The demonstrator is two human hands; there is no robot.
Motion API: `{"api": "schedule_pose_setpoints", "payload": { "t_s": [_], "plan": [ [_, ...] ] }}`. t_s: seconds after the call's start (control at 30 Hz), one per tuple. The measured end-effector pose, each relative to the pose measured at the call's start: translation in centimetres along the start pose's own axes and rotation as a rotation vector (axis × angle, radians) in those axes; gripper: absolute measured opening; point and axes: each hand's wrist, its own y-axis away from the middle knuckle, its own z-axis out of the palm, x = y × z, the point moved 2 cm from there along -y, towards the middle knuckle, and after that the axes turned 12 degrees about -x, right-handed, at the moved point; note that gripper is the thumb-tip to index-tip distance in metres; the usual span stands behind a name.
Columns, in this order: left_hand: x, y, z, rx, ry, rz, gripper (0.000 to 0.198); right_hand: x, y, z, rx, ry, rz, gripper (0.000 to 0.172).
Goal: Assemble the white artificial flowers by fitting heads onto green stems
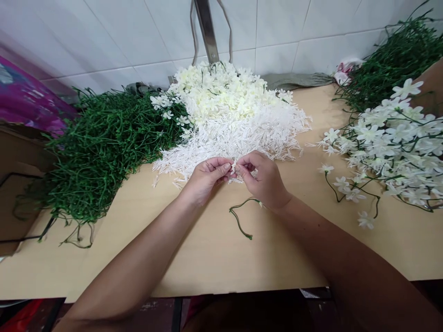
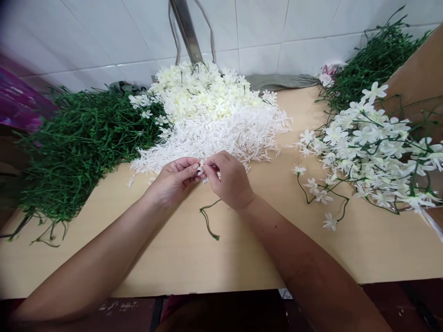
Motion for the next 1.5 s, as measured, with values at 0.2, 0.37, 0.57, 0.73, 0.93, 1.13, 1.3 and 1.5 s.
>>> {"api": "schedule_pose_setpoints", "payload": {
  "t_s": [0.2, 0.37, 0.57, 0.73, 0.93, 1.13, 1.3, 1.5],
  "plan": [
    [0.3, 0.2, 0.3, 0.003, -0.016, 0.07, 0.03, 0.0, -0.1, -0.1, -0.005, -0.144, 0.075, 0.008],
    [0.6, 0.5, 0.7, -0.026, -0.095, 0.144, 0.03, -0.2, -0.1, 0.0, -0.002, -0.121, 0.044, 0.008],
    [0.9, 0.6, 0.7, -0.028, -0.142, 0.174, 0.034, -0.4, 0.0, -0.1, 0.011, -0.186, 0.041, 0.008],
    [0.8, 0.5, 0.5, -0.031, -0.148, 0.197, 0.037, -0.1, -0.1, -0.2, -0.034, -0.263, 0.082, 0.018],
    [0.7, 0.7, 0.7, -0.091, -0.239, 0.197, 0.028, -0.2, -0.2, -0.2, -0.093, -0.259, 0.074, 0.006],
    [0.6, 1.0, 0.8, -0.121, -0.341, 0.215, 0.022, -0.5, -0.2, -0.1, -0.105, -0.331, 0.087, 0.01],
    [0.7, 1.1, 0.7, -0.134, -0.388, 0.234, 0.023, -0.5, -0.1, 0.5, -0.169, -0.586, 0.184, 0.021],
    [0.8, 0.9, 0.3, -0.181, -0.408, 0.24, 0.025, -1.0, -0.3, 0.7, -0.21, -0.795, 0.227, 0.036]
  ]
}}
